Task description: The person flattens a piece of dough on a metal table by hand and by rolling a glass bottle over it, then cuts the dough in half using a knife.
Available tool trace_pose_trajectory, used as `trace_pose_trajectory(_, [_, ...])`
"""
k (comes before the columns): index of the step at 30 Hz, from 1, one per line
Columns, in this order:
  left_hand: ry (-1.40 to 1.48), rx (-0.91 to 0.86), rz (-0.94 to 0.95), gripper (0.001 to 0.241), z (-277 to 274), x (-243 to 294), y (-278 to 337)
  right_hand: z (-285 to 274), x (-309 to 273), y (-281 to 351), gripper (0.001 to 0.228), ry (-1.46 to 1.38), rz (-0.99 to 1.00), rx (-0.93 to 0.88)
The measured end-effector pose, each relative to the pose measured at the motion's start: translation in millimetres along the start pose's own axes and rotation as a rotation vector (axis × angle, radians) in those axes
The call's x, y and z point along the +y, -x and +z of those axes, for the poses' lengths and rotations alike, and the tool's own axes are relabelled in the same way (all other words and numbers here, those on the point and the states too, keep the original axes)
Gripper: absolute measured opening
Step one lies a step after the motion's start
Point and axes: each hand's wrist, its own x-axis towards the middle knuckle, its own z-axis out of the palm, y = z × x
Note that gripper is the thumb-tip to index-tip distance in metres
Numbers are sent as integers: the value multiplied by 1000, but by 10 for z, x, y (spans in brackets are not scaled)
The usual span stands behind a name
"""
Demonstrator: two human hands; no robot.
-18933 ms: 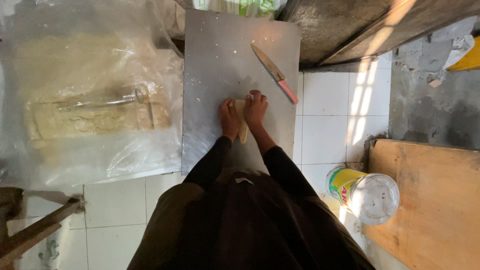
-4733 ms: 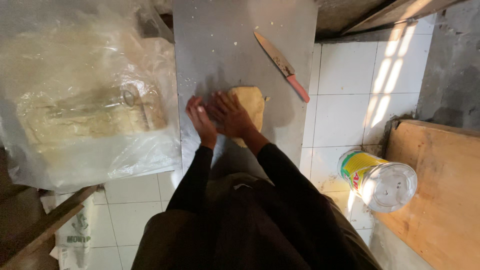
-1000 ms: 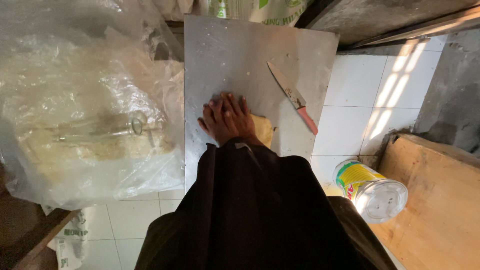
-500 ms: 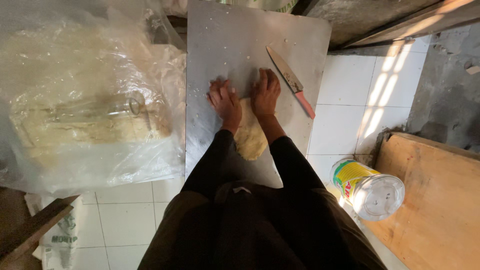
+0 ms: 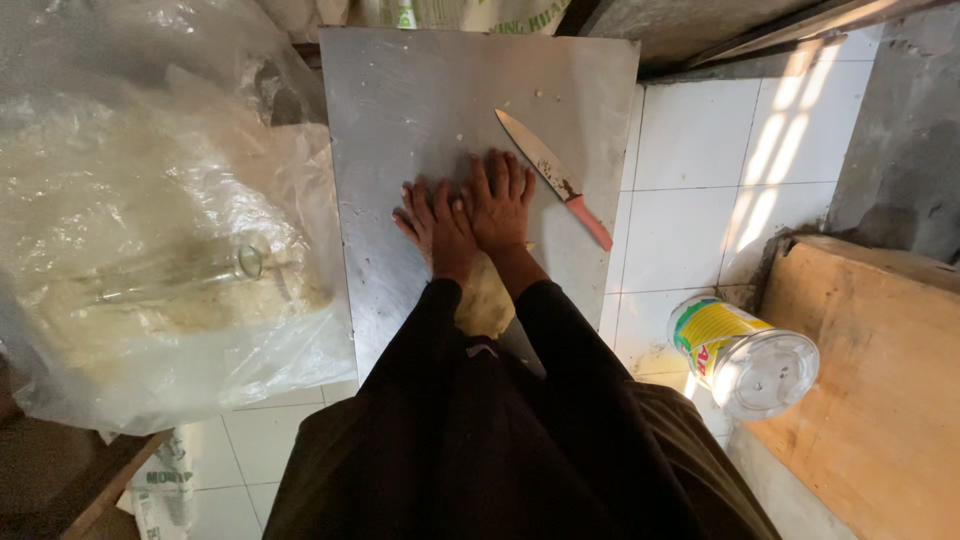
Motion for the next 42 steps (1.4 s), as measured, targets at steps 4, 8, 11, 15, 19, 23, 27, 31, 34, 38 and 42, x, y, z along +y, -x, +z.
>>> trace_pose_trajectory(4, [-4,52,-7,42,70,-11,-47,-44,-38,-38,67,-2,16,11])
trace_pose_trajectory(8, [2,80,10,43,94,-51,1,-51,-33,-50,63,8,24,28])
trace_pose_trajectory(11, [24,136,41,43,165,-76,11,-26,-33,-30,63,17,30,71])
trace_pose_trajectory(15, [85,202,64,42,261,-166,52,-34,6,43,56,-121,-12,217])
trace_pose_trajectory(19, [65,180,124,44,257,-201,115,-139,206,247,42,-406,67,478])
trace_pose_trajectory(23, [28,15,300,52,233,-131,423,-212,547,1020,37,-464,277,526])
trace_pose_trajectory(27, [-26,-202,538,61,263,144,823,-246,635,2003,42,-173,375,451])
trace_pose_trajectory(31, [-65,-297,642,70,250,203,909,-276,644,2418,48,-65,356,336])
trace_pose_trajectory(34, [-100,-320,650,78,207,231,920,-289,618,2481,47,10,258,256])
trace_pose_trajectory(38, [-108,-369,640,84,205,305,845,-277,676,2420,53,80,227,176])
trace_pose_trajectory(42, [-118,-386,608,86,234,314,807,-219,692,2412,52,81,239,161])
